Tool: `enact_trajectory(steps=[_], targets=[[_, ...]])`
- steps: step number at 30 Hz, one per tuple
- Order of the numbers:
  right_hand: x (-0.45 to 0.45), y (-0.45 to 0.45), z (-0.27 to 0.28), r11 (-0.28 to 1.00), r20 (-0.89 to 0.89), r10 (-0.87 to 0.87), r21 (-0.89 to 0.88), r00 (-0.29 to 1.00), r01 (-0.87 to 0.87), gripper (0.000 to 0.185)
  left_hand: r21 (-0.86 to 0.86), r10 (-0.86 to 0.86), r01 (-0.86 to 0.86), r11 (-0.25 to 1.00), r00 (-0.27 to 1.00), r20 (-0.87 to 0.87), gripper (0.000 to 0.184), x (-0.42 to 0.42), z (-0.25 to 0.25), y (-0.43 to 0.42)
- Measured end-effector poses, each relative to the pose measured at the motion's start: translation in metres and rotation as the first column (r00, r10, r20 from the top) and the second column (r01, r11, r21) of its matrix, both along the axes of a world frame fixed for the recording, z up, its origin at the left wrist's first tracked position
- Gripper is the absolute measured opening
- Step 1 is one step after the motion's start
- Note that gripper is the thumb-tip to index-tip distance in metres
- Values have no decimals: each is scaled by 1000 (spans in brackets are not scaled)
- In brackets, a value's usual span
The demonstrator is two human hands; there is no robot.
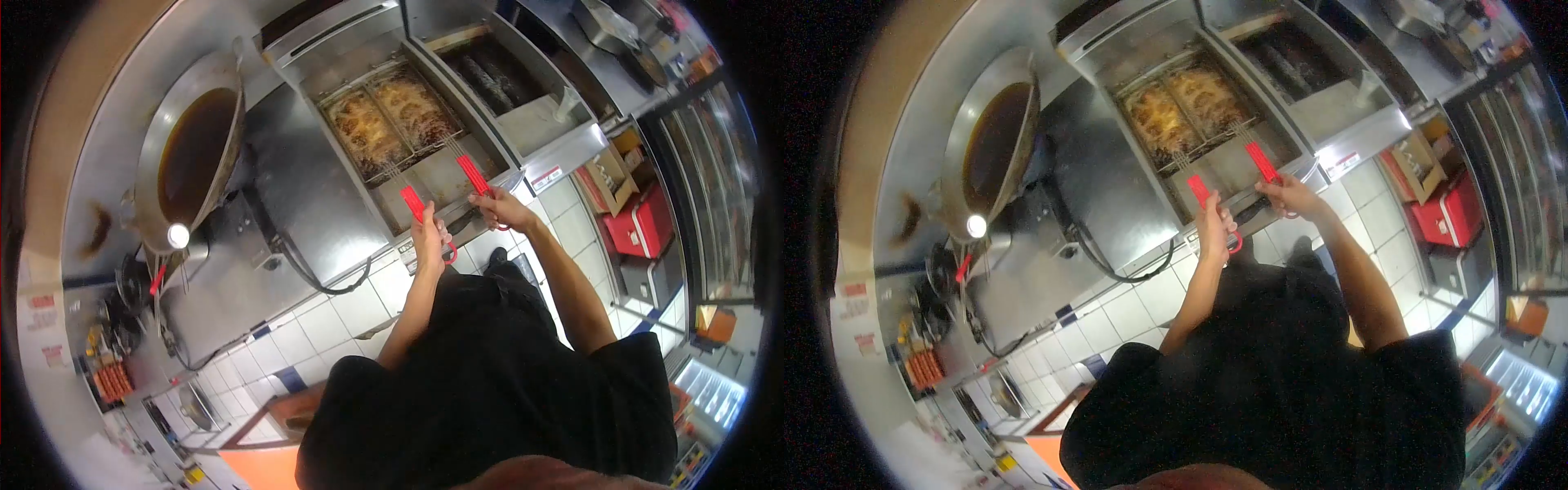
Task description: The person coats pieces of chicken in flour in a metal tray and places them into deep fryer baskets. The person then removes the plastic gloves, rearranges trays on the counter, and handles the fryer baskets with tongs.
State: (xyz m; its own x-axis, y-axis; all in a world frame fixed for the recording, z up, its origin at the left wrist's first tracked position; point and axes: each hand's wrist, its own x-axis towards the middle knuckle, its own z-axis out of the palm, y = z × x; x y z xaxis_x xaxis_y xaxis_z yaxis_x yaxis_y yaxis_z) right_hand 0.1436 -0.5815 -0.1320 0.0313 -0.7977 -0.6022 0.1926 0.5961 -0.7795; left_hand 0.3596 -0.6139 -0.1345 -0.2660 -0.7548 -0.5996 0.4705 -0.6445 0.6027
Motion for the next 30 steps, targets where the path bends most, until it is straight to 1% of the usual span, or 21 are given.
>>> enact_trajectory(steps=[1,2,4,5,6,8,10,12,13,14,16,17,18,19,20,21,22,23,24,26,30], targets=[[5,2,12,998,1,-20,-65,1000,20,24,-44,-15,18,999,998,63,34,0,7,1],[3,2,12,997,3,5,-75,1000,-5,24,-54,11,-7,999,998,65,34,-1,15,3],[-2,7,12,980,86,37,-196,996,-20,25,-84,-4,14,996,993,121,34,-1,31,6],[-4,8,14,980,129,30,-197,991,-4,20,-93,14,-2,996,992,129,34,-1,36,8],[-5,13,16,979,136,42,-204,990,-13,20,-88,10,3,996,990,143,33,0,41,10],[-8,25,28,970,56,36,-241,998,-21,20,-80,10,2,997,988,157,32,1,43,17],[-11,32,37,970,43,26,-244,999,-15,23,-125,-16,38,991,985,173,32,3,37,28],[-13,43,53,977,-97,35,-208,995,-55,33,-99,-9,26,995,985,173,33,-1,41,38],[-17,43,45,974,-104,46,-218,994,-68,36,-98,4,14,995,984,178,33,-3,43,39],[-21,42,38,975,-103,50,-212,993,-71,36,-99,17,1,995,983,183,33,-5,43,39],[-22,41,30,970,1,4,-244,1000,-3,33,-86,31,-15,996,982,189,32,-11,44,34],[-22,40,29,971,4,5,-241,1000,-4,33,-85,30,-16,996,987,159,33,-13,43,30],[-20,39,29,976,-31,3,-218,1000,-10,34,-85,30,-19,996,991,128,33,-15,43,28],[-21,32,30,979,-70,2,-205,998,-16,34,-91,34,-23,996,992,123,33,-19,44,23],[-21,27,31,978,-75,4,-210,997,-19,34,-73,38,-27,997,987,157,34,-23,44,20],[-20,25,29,980,-59,9,-198,998,-21,34,-49,41,-32,998,981,192,36,-25,45,21],[-19,21,29,982,-44,13,-190,999,-21,35,-53,42,-33,998,982,186,36,-24,42,19],[-19,18,28,983,11,5,-182,1000,-3,33,-29,30,-25,999,983,180,38,-21,36,16],[-19,12,27,982,6,-2,-187,1000,3,33,-5,14,-13,1000,985,173,40,-20,32,11],[-18,0,25,980,-38,34,-195,999,-41,32,-3,12,-12,1000,989,148,40,-24,26,2],[-15,-5,21,980,-102,32,-190,994,-51,31,-17,21,-18,1000,979,202,37,-22,7,-3]])
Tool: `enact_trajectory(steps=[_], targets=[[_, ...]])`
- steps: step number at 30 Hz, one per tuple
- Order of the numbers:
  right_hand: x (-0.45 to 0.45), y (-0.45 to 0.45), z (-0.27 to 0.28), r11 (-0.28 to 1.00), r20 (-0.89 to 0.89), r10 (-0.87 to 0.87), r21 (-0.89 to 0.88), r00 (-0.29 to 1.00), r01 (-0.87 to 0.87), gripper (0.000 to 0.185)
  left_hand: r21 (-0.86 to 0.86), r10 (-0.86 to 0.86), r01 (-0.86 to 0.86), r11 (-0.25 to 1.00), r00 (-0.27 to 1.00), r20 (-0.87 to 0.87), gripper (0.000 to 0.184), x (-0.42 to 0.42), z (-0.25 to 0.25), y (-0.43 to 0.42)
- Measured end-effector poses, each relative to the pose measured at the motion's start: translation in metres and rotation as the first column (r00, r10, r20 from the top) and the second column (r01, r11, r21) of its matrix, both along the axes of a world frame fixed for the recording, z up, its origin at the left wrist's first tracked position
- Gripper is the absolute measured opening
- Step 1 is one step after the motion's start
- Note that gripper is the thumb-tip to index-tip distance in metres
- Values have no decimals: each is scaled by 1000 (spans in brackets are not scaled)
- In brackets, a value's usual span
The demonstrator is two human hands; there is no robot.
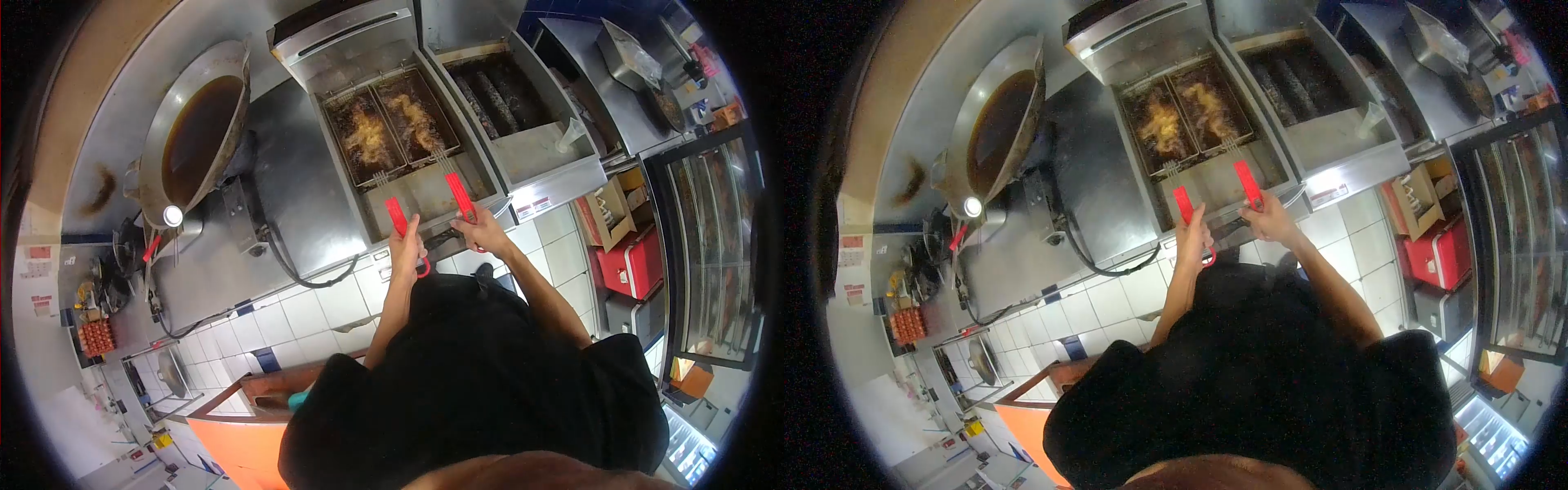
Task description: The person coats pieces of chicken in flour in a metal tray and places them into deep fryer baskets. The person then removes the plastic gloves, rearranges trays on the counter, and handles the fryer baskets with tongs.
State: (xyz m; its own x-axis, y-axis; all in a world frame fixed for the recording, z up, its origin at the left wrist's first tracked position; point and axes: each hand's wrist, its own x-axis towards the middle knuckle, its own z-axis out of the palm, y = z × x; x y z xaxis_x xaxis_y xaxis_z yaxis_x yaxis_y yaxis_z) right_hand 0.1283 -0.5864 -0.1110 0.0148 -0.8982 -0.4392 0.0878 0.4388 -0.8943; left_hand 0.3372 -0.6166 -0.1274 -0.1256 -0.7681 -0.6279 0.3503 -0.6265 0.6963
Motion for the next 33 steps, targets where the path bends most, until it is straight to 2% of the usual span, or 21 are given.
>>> enact_trajectory(steps=[2,4,6,9,10,12,14,15,17,18,19,20,21,22,23,24,25,26,28,30,33], targets=[[-3,3,-6,1000,-31,-16,20,999,16,30,-9,8,-8,1000,999,32,36,5,11,0],[-7,7,-7,999,-67,-26,40,997,29,30,16,-26,27,1000,999,-44,35,16,26,-1],[-10,3,-4,997,-56,-3,78,998,7,37,29,-43,45,999,997,-67,34,19,14,-4],[-9,6,-6,998,-28,8,70,1000,-6,35,-23,-71,75,997,990,118,33,2,3,2],[-8,3,2,998,1,-15,58,1000,15,32,-35,-81,86,996,990,115,33,2,8,-8],[-4,2,20,996,8,-17,87,1000,16,36,24,-28,30,999,993,-112,31,10,16,-11],[-8,-5,25,998,37,-5,70,999,3,42,26,-3,7,1000,990,-141,30,6,27,-11],[-12,-3,23,986,-21,29,167,999,-25,47,25,-25,30,999,987,-159,30,7,8,-4],[-13,15,-18,991,-190,71,126,979,-47,52,26,-152,155,988,983,-107,25,13,-37,7],[-7,22,-42,1000,-131,1,-10,991,-2,54,25,-175,181,983,973,-153,26,17,-43,11],[-8,25,-54,989,-86,-44,-146,995,31,55,20,-257,258,966,965,-49,31,21,-32,5],[-13,23,-31,1000,-96,-3,-27,995,1,58,28,-307,306,952,950,60,39,28,-13,9],[-18,24,-5,994,-84,58,98,995,-50,60,80,-482,475,876,865,140,43,40,-3,1],[-23,35,-1,996,-88,4,94,996,4,60,138,-626,611,779,750,214,48,53,6,-17],[-29,43,-1,1000,-295,23,18,955,-19,62,169,-739,778,606,470,483,50,73,5,-28],[-38,51,4,998,-487,27,-41,873,-54,64,250,-727,815,522,272,631,51,64,36,-35],[-54,64,27,997,-487,59,-8,872,-72,64,357,-683,823,443,51,729,53,54,68,-42],[-72,76,25,999,-488,28,-19,872,-43,64,441,-657,759,479,-22,753,53,25,127,-37],[-107,108,17,980,-559,-185,-168,808,108,60,95,-490,849,520,205,847,50,15,145,-47],[-152,143,5,973,-570,-221,-183,792,139,58,-332,-226,861,386,437,871,46,-51,185,-28],[-227,217,-9,893,-552,-450,-278,702,354,47,-700,-84,700,139,713,696,44,-181,241,9]])
